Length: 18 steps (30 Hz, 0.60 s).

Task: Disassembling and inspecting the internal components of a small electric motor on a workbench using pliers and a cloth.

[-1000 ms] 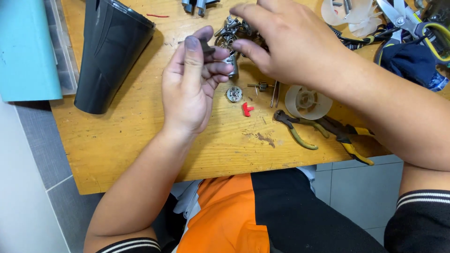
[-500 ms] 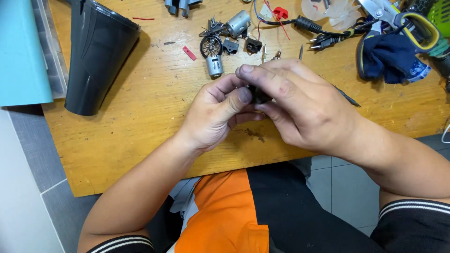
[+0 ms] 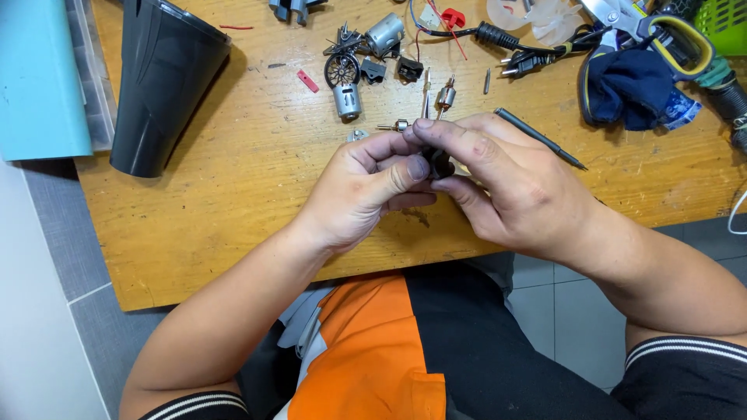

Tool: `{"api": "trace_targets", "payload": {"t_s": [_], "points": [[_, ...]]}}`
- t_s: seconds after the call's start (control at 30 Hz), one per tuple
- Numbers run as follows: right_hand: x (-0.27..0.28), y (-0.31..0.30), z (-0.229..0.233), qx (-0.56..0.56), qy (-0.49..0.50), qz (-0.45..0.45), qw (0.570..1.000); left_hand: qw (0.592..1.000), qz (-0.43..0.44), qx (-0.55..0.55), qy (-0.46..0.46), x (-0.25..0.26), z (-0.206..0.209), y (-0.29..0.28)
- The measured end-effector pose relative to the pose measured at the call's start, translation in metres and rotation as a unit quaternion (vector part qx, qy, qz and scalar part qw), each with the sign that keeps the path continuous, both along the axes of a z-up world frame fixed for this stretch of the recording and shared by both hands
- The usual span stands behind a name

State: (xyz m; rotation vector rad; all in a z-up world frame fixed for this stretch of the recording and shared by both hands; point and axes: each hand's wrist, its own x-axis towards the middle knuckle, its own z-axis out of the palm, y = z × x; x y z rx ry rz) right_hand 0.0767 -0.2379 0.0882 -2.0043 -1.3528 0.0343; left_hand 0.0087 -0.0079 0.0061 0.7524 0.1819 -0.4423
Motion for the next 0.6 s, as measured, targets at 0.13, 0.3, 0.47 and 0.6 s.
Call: {"api": "trace_targets", "payload": {"t_s": [0.13, 0.3, 0.47, 0.6], "points": [[-0.004, 0.001, 0.0, 0.005, -0.013, 0.004, 1.0, 1.0, -0.008, 0.003, 0.002, -0.004, -0.001, -0.003], [-0.008, 0.001, 0.0, 0.005, -0.001, -0.001, 1.0, 1.0, -0.012, -0.002, -0.007, -0.007, 0.0, -0.003], [-0.011, 0.003, -0.001, 0.008, -0.003, 0.0, 1.0, 1.0, -0.027, -0.003, -0.015, -0.008, 0.001, -0.002], [-0.014, 0.004, -0.006, 0.007, -0.004, 0.002, 1.0, 0.999, -0.037, -0.003, -0.006, -0.012, -0.005, -0.002]]}}
